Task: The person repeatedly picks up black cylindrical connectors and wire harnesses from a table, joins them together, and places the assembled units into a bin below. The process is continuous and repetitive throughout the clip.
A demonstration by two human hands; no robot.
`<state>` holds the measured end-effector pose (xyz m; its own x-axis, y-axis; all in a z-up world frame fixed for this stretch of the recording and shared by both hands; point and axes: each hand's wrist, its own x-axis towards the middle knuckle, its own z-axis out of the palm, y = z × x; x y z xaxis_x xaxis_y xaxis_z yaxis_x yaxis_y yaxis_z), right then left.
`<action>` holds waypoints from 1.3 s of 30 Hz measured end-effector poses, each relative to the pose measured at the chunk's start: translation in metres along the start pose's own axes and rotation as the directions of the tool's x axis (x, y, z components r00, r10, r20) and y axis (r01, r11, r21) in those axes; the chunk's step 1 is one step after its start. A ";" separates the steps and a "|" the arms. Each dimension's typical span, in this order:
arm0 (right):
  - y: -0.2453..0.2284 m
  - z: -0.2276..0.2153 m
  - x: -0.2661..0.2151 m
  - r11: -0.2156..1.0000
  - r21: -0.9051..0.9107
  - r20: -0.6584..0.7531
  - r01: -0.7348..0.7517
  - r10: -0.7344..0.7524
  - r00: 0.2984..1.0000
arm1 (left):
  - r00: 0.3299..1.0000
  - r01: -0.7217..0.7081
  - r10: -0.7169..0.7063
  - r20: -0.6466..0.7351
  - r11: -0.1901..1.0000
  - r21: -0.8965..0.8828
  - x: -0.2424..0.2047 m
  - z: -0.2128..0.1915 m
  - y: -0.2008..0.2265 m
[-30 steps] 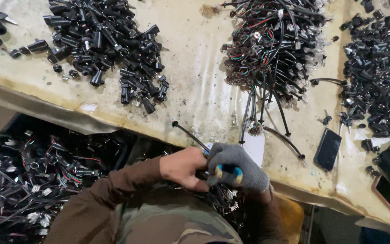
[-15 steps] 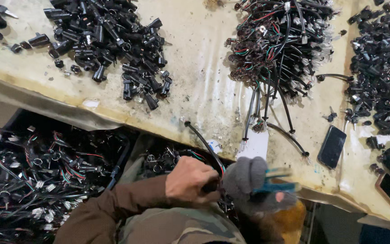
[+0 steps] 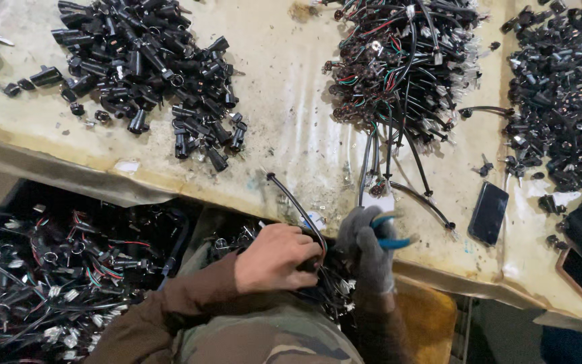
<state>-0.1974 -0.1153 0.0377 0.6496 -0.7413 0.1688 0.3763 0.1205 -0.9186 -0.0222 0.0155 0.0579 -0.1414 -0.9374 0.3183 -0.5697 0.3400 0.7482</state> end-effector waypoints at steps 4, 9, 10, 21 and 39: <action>-0.003 -0.079 0.051 0.302 -0.942 0.132 0.149 -0.077 0.988 | 0.885 -0.217 0.425 0.191 0.738 -0.638 -0.028 -0.037 -0.010; -0.005 -0.130 0.074 -0.174 -0.941 0.268 0.289 0.136 0.954 | 0.932 -0.246 0.201 0.301 0.962 0.117 -0.048 -0.006 -0.020; -0.007 -0.133 0.076 -0.144 -0.939 0.297 0.314 0.123 0.947 | 0.939 -0.218 0.123 0.321 0.936 0.277 -0.052 0.002 -0.024; 0.023 -0.039 0.092 -0.001 -0.929 0.365 0.370 -0.164 0.916 | 0.780 0.599 -0.256 -0.571 0.570 0.562 0.003 -0.049 -0.149; 0.065 -0.014 0.056 0.009 -1.000 -0.029 -0.029 0.038 0.999 | 0.898 -0.084 -0.435 -0.065 -0.025 -0.996 0.009 0.030 -0.082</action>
<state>-0.1457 -0.1585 -0.0177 0.6441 -0.7548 0.1239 -0.6758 -0.6374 -0.3702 -0.0014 -0.0228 -0.0183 0.1730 -0.9849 -0.0019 0.8324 0.1451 0.5348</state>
